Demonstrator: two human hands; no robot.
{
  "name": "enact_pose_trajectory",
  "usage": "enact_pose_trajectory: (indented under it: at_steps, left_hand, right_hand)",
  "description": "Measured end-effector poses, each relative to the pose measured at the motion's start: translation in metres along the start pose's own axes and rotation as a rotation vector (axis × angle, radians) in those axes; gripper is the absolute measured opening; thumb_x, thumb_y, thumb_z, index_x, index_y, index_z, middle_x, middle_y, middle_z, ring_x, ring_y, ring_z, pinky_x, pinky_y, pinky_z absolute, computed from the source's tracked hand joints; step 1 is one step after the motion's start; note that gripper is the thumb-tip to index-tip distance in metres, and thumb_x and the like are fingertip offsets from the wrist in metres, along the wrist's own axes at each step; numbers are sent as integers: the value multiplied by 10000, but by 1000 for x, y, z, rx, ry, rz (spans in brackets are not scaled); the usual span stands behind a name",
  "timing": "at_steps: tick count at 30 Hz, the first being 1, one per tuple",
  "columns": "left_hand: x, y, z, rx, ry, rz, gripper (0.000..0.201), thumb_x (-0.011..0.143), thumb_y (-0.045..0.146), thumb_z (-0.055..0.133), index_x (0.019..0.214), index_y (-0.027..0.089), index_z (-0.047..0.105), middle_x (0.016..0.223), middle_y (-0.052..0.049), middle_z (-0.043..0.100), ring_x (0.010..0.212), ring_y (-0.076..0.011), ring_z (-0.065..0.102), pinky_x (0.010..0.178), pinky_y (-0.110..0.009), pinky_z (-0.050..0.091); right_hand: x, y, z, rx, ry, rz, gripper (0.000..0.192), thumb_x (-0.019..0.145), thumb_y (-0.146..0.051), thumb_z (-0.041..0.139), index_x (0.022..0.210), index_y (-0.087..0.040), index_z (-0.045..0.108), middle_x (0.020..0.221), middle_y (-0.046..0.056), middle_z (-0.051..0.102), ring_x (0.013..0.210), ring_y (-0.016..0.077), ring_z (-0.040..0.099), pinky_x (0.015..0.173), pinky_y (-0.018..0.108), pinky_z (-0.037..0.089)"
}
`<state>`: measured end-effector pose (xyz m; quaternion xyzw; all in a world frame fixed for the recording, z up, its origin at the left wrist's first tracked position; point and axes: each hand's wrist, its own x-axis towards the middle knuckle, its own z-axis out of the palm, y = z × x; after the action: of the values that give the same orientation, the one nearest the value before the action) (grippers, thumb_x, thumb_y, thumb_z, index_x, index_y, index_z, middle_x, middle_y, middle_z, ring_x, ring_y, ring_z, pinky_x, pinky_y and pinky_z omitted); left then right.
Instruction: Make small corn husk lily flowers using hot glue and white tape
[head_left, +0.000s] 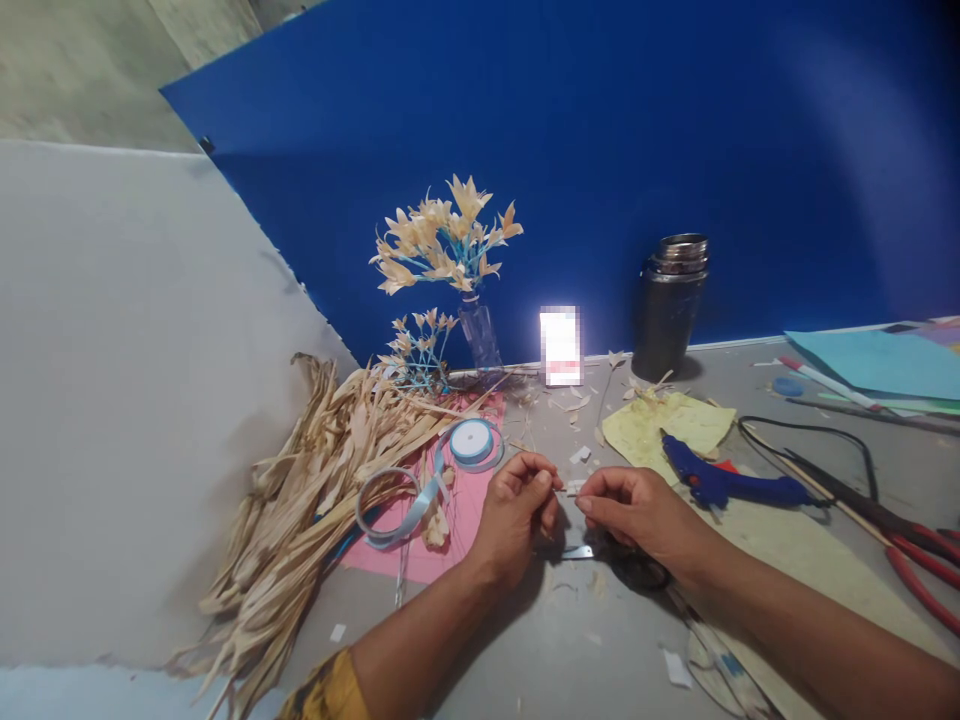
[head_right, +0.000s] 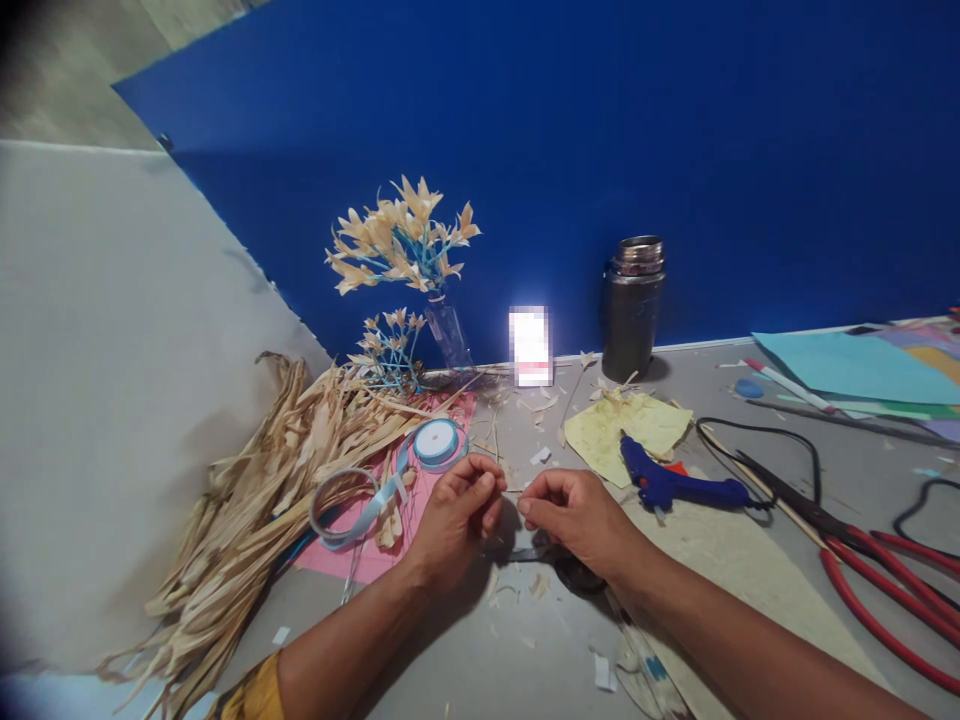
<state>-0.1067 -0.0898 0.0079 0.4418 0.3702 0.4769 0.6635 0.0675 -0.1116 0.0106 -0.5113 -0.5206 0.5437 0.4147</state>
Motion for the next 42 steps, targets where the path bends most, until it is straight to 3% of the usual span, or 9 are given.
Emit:
enact_pose_trajectory:
  at_steps: [3,7,10,12,15,28,34,38,42]
  left_hand:
    - [-2,5,-2,160,87,132,235,881,392,706,1023,208,670,911,-10,657,531,-60,482,512,-208,375]
    - [-7,10,0,443,10,241,394,806,275,763,1195,246,713,1109,-62,671,765,-137,601,667,-261,497]
    - [-9,5,2,532,-48,189,341,702,175,814,1040,214,796,1007,-71,725,829,-186,631,723,-292,501]
    - [-7,-1,2,516,-52,124,187,721,170,790,903,191,828,903,-80,754,819,-205,651,734,-309,494]
    - [-5,-9,0,473,-45,60,123,768,208,759,849,181,848,847,-94,782,783,-216,670,731,-325,489]
    - [-3,-4,0,704,13,149,113,782,225,691,701,181,756,675,-31,694,628,-149,566,607,-266,407]
    - [-1,-1,-1,626,31,92,127,806,251,641,713,178,689,622,-3,610,578,-136,525,565,-258,396]
    - [2,6,-6,618,99,229,146,859,295,627,837,191,727,731,-29,663,680,-168,592,640,-285,463]
    - [3,10,-9,719,7,358,137,864,260,642,810,196,751,830,-67,720,805,-198,649,692,-297,481]
  right_hand:
    - [-1,1,-1,-191,83,-109,208,786,-399,643,712,-208,677,618,10,656,555,160,553,554,285,401]
    - [-4,5,-3,-581,165,-293,183,880,-330,565,787,-229,686,742,29,731,698,220,649,653,325,423]
    - [-7,11,-4,-822,189,-404,172,926,-271,551,858,-230,704,853,43,771,781,240,688,697,335,416]
    - [-8,15,-3,-929,192,-444,165,941,-247,563,865,-228,709,844,43,772,776,239,697,688,328,402]
    - [-9,17,-4,-1031,198,-479,147,942,-234,598,845,-225,707,797,34,764,746,236,702,663,320,377]
    - [-10,17,-4,-1090,185,-533,130,964,-218,611,855,-223,683,766,25,734,713,224,686,641,310,343]
    - [-7,17,-6,-1098,187,-518,144,972,-208,585,853,-226,664,786,19,737,738,223,687,647,316,354]
    - [-5,19,-8,-1073,243,-512,143,965,-219,589,845,-230,666,793,18,747,732,224,693,638,312,364]
    - [-5,20,-8,-1038,273,-521,142,954,-221,596,838,-238,676,786,9,753,728,220,703,630,309,379]
